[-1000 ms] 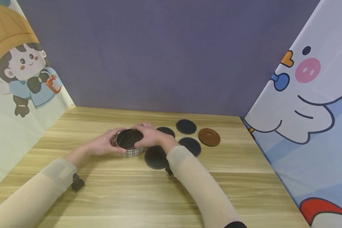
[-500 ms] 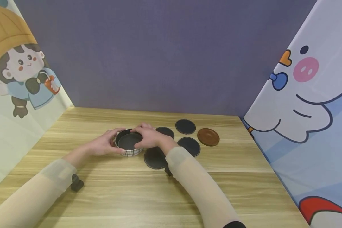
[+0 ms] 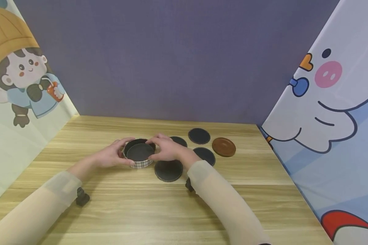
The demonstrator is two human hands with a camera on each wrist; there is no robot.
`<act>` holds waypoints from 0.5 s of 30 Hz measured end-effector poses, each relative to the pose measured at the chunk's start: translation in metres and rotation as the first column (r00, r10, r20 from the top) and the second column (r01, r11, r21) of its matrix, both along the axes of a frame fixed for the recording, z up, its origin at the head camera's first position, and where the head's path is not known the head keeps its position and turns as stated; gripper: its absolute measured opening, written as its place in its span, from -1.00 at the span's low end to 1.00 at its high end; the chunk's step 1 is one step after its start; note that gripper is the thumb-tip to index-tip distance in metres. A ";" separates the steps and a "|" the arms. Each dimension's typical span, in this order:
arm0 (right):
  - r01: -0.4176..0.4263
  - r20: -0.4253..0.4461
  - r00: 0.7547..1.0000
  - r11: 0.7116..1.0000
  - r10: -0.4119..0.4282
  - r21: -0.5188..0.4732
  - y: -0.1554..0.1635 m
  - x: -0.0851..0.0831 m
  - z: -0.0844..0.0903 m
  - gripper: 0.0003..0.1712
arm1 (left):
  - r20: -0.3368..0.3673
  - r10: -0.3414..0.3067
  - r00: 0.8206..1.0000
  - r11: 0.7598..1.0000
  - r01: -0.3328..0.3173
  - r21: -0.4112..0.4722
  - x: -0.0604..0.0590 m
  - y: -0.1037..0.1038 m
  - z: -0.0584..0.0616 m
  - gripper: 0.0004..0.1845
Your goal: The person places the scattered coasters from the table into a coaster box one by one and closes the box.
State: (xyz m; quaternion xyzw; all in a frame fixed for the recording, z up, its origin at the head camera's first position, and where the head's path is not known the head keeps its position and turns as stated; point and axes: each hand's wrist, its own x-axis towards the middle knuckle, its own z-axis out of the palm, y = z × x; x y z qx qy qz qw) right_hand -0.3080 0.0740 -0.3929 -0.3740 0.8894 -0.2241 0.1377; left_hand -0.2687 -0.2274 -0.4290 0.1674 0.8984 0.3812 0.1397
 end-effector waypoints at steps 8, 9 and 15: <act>-0.060 0.022 0.998 0.998 0.060 0.003 0.039 0.015 -0.001 -0.29 | -0.033 0.013 0.999 1.000 -0.014 -0.013 0.000 0.000 -0.001 0.27; -0.063 0.024 0.998 0.998 0.063 0.002 0.045 0.016 -0.002 -0.31 | -0.035 0.014 0.999 1.000 -0.015 -0.014 0.000 0.000 -0.001 0.27; -0.023 0.023 0.999 0.999 0.023 -0.022 0.081 0.024 -0.007 -0.39 | -0.035 0.019 0.999 1.000 -0.019 -0.013 0.000 0.001 -0.001 0.27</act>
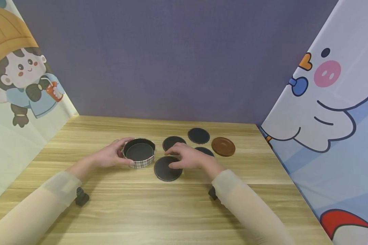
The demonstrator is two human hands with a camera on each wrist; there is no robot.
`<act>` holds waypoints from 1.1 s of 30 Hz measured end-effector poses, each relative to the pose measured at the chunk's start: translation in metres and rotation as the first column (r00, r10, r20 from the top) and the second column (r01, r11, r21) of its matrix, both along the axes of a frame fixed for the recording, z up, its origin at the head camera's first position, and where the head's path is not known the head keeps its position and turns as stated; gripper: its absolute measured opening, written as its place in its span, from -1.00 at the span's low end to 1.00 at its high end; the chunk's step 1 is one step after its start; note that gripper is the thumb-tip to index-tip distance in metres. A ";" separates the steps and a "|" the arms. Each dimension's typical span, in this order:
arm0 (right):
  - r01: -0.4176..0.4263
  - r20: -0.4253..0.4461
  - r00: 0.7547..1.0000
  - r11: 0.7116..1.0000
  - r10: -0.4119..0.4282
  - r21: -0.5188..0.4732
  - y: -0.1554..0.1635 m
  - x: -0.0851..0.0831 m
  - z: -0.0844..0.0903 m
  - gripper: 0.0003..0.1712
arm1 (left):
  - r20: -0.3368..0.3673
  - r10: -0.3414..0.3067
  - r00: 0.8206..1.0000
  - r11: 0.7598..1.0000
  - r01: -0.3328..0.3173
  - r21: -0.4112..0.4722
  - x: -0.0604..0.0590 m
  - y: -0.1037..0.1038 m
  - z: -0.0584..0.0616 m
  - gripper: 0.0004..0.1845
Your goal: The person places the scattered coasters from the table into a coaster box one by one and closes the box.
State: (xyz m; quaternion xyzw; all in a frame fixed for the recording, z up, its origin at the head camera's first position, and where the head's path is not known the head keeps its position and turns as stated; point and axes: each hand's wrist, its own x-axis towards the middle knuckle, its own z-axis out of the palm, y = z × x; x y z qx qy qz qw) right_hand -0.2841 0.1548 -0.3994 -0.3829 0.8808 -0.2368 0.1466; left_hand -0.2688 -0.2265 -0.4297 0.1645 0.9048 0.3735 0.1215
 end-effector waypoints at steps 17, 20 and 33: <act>0.197 -0.054 0.980 0.977 -0.194 0.079 0.094 -0.009 -0.008 -0.31 | 0.015 -0.005 1.000 1.000 0.005 0.004 -0.001 0.000 0.000 0.28; 0.231 -0.057 0.972 0.968 -0.226 0.101 0.103 -0.011 -0.010 -0.26 | 0.012 -0.002 1.000 1.000 0.002 0.001 -0.001 0.000 0.000 0.28; 0.250 -0.060 0.968 0.954 -0.243 0.166 0.110 -0.015 -0.015 -0.09 | 0.021 0.002 1.000 1.000 -0.002 0.007 -0.002 0.000 -0.001 0.28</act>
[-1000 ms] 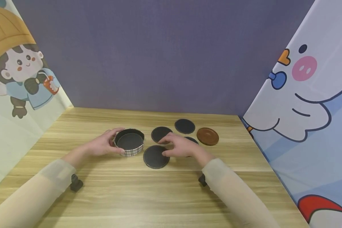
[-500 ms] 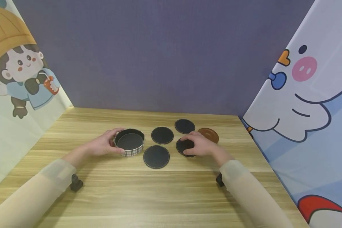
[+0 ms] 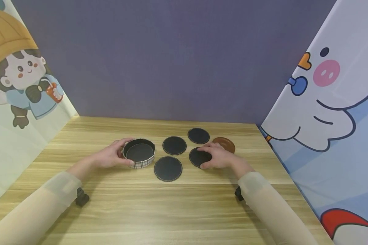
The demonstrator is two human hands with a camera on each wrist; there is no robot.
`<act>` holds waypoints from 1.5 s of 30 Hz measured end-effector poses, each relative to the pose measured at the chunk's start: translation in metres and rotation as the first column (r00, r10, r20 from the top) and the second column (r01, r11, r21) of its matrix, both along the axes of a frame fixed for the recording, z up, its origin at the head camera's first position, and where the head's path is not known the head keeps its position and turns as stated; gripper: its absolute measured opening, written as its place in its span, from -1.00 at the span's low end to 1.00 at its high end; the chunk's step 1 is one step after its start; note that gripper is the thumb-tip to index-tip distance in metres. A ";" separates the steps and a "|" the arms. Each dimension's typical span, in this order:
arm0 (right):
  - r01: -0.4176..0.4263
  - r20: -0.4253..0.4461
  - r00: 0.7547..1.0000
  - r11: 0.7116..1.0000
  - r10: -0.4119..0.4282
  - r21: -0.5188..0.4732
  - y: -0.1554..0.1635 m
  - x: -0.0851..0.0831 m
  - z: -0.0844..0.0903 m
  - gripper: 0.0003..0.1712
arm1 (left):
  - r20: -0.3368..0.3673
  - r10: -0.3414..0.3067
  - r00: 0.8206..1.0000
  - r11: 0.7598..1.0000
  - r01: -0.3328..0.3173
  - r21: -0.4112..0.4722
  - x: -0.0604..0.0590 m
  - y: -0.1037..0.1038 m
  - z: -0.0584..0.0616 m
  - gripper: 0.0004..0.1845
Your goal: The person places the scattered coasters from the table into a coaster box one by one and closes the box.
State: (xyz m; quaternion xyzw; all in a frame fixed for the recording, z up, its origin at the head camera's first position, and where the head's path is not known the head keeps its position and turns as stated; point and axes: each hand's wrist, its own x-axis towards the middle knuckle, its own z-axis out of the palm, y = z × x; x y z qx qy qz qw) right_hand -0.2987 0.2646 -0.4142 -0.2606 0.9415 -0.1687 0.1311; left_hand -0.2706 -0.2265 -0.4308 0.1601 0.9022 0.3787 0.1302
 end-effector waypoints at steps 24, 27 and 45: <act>0.017 -0.007 1.000 1.000 -0.017 -0.005 -0.001 0.015 -0.007 -0.14 | 0.000 -0.013 1.000 1.000 0.013 0.020 -0.001 -0.001 -0.003 0.24; -0.008 -0.001 1.000 1.000 0.008 -0.016 0.001 0.021 -0.007 -0.14 | -0.005 -0.011 1.000 1.000 0.011 0.021 0.000 -0.001 -0.003 0.24; -0.036 -0.005 0.999 0.999 0.036 -0.037 -0.003 0.054 -0.008 -0.13 | -0.005 -0.012 1.000 1.000 0.012 0.019 0.000 -0.001 -0.002 0.25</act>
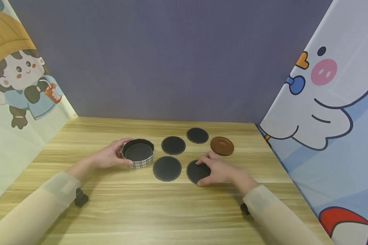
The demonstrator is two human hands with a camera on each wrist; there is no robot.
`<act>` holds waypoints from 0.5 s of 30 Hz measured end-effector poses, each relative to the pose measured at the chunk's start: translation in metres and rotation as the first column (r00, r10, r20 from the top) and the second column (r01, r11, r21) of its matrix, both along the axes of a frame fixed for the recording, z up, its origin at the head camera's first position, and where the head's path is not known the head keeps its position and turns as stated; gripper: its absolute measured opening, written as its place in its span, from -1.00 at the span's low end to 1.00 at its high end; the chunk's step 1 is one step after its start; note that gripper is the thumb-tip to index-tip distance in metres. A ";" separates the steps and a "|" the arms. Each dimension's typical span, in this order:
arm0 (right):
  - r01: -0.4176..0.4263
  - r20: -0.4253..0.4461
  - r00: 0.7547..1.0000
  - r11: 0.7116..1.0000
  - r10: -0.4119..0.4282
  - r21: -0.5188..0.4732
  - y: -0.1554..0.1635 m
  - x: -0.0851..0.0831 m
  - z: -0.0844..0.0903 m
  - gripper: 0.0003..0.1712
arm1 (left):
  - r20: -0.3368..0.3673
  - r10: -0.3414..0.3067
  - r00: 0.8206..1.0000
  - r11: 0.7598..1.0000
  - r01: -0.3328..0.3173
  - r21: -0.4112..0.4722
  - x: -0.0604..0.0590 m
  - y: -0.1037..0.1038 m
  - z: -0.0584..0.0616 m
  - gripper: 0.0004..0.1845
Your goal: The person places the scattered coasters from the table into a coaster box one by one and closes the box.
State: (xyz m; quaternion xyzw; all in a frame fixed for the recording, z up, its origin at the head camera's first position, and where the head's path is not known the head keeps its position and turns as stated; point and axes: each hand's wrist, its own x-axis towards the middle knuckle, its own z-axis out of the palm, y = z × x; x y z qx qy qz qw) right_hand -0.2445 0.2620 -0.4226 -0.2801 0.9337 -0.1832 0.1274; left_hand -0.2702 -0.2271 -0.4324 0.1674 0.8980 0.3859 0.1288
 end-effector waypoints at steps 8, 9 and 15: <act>-0.026 -0.083 0.996 0.999 0.029 0.035 -0.001 0.009 0.002 -0.02 | -0.015 0.001 1.000 1.000 -0.002 -0.019 0.002 0.000 0.002 0.26; -0.033 -0.094 0.995 0.999 0.036 0.037 -0.001 0.009 0.001 0.00 | -0.011 0.005 1.000 1.000 -0.005 -0.021 0.002 0.000 0.002 0.27; -0.065 -0.123 0.990 0.997 0.068 0.032 0.003 0.008 -0.001 0.17 | -0.007 0.010 1.000 1.000 -0.010 -0.019 0.002 0.001 0.000 0.28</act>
